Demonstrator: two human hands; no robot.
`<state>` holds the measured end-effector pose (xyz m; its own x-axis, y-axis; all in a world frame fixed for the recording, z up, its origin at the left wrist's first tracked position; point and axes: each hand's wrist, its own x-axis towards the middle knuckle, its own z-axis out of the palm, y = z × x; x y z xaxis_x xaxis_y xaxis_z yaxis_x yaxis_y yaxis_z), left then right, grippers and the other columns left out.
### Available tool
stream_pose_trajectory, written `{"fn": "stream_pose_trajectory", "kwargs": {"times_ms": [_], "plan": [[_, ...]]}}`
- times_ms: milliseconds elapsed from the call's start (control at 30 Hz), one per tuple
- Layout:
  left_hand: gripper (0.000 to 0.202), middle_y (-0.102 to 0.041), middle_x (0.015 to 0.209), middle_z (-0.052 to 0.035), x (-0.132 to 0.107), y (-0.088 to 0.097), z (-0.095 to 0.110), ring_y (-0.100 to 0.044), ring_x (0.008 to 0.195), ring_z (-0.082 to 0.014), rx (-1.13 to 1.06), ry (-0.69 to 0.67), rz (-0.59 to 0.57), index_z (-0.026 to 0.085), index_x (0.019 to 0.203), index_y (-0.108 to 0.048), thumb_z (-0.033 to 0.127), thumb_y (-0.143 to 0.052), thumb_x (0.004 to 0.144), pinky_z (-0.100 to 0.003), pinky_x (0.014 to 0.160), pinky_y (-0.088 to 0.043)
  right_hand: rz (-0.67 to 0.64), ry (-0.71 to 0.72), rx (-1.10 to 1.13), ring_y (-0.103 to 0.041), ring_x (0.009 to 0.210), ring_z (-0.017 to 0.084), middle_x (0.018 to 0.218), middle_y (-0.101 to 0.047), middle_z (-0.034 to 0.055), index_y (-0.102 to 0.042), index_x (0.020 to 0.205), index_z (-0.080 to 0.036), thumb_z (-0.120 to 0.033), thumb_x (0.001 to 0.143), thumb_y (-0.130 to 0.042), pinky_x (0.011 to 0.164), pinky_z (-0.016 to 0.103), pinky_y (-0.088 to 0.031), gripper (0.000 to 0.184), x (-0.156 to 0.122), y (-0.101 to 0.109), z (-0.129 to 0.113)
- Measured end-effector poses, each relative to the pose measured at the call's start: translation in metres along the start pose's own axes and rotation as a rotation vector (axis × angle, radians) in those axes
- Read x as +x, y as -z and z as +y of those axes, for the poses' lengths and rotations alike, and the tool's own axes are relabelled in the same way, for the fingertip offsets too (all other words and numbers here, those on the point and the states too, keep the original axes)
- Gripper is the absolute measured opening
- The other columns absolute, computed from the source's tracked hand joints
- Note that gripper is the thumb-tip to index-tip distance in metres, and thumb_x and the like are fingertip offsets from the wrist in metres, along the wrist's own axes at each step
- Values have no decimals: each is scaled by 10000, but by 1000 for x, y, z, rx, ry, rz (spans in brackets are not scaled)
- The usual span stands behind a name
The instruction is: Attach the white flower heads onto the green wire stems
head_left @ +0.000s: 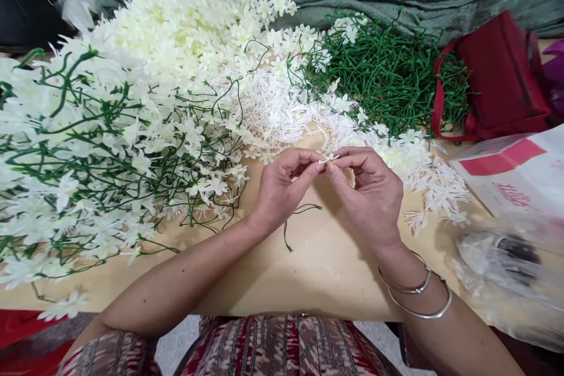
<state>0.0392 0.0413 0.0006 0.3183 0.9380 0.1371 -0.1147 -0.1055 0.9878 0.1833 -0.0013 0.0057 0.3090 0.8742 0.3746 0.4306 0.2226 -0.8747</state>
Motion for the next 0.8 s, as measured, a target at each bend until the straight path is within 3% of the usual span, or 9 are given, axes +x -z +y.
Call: {"fn": "stream_pose_trajectory", "kwargs": {"times_ms": [100, 200, 400, 600, 800], "plan": [[172, -779, 930, -40, 1, 1, -2, -731, 868, -137, -91, 44, 0, 190, 984, -723, 337, -773, 912, -271, 831, -600, -6, -34, 67, -718, 976, 219, 969, -726, 45, -676, 868, -247, -244, 883, -728, 890, 415, -584, 54, 0, 1, 3], [189, -786, 939, -40, 1, 1, -3, -738, 872, -139, -112, 64, -20, 190, 986, -726, 347, -784, 899, -282, 847, -611, -14, -11, -2, -713, 945, 219, 934, -730, 33, -669, 859, -259, -255, 891, -726, 882, 420, -578, 65, 1, 1, 0], [102, -771, 929, -29, 1, 0, -7, -719, 852, -121, -41, 7, 23, 193, 942, -737, 292, -747, 919, -263, 820, -589, 3, 67, -125, -689, 882, 204, 882, -709, 25, -658, 847, -256, -216, 902, -702, 835, 378, -568, 81, 4, -2, -8], [263, -762, 886, -20, 6, 3, -6, -698, 809, -116, -162, 107, -21, 178, 925, -727, 388, -852, 827, -253, 797, -579, -58, 42, -77, -681, 963, 205, 957, -698, 27, -698, 882, -255, -224, 910, -712, 854, 365, -562, 44, 4, -1, -1], [303, -725, 764, 8, 12, 10, 7, -691, 720, -105, -196, 136, 86, 182, 831, -708, 432, -875, 796, -251, 766, -590, -43, 121, -68, -711, 927, 202, 926, -747, 19, -726, 903, -264, -180, 928, -699, 883, 398, -582, 91, 9, 9, -1]]}}
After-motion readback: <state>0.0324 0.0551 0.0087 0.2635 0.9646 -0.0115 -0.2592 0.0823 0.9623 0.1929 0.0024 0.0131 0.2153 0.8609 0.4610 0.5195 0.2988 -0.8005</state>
